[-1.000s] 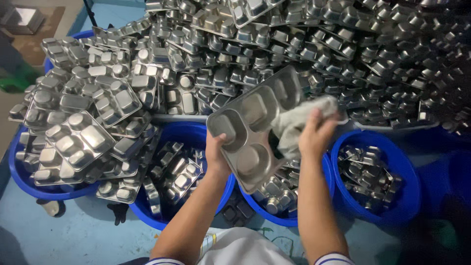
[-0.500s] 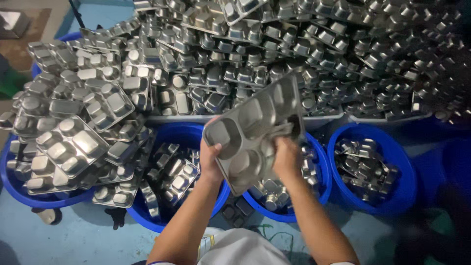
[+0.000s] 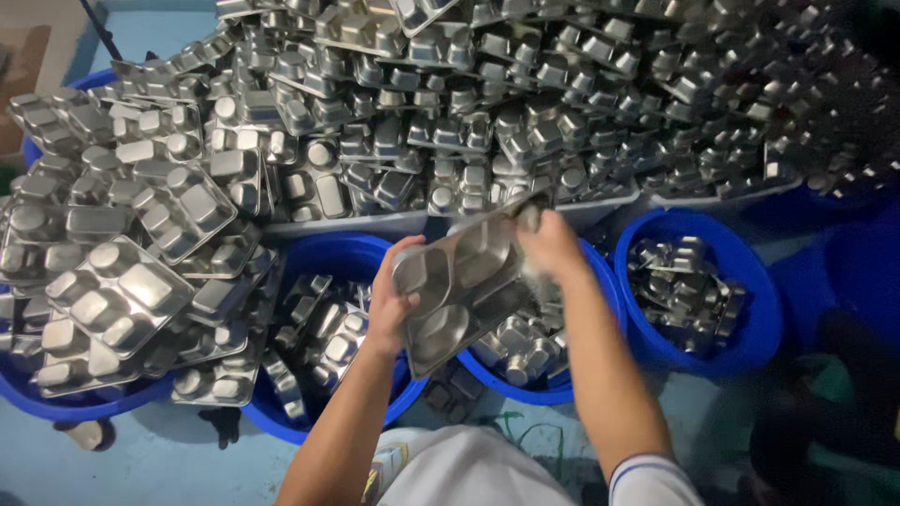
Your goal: The person repeatedly picks up stainless steel compartmentalized trays from a large pile, wipes them with a white cloth, and places them into blue bins. The process is continuous and repetitive.
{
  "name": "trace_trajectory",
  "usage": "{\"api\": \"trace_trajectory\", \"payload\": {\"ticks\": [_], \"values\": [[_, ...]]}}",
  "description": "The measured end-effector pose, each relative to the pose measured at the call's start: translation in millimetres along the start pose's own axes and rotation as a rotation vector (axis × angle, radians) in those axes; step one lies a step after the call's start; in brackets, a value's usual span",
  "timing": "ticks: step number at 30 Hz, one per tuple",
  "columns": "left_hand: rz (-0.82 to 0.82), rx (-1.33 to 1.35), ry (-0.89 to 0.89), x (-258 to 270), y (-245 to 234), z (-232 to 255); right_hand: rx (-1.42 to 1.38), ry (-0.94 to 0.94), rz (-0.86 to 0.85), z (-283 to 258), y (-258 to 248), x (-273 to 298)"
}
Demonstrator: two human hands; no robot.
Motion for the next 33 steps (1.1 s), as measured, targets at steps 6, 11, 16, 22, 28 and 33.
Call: {"api": "trace_trajectory", "payload": {"ticks": [6, 11, 16, 22, 28, 33], "values": [[-0.001, 0.054, -0.051, -6.7, 2.0, -31.8, 0.311, -0.347, 0.07, -23.1, 73.0, 72.2], [-0.032, 0.036, -0.045, -9.8, -19.3, -30.8, 0.081, -0.372, -0.045, -93.9, 86.4, 100.3], [-0.154, 0.211, 0.013, -10.0, -11.1, -24.8, 0.447, -0.826, -0.225, -156.1, 110.9, 131.9], [-0.118, 0.397, -0.061, -1.8, -2.6, 15.6, 0.674, -0.788, -0.5, -142.0, 113.9, 177.0], [-0.196, 0.289, 0.05, -0.2, 37.6, 12.8, -0.336, 0.127, 0.286, -74.9, 100.7, 197.0], [-0.25, 0.791, -0.141, -13.8, 68.0, -22.2, -1.132, 0.337, 0.881, -28.4, -40.1, 258.4]]}}
Point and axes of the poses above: each hand's wrist, its own x-axis away from the middle knuckle, its own y-axis out of the palm, z = x × y, the point moved 5 cm from there along -x, towards the middle knuckle, and after that the axes turned 11 degrees about -y, right-handed, at the moved point
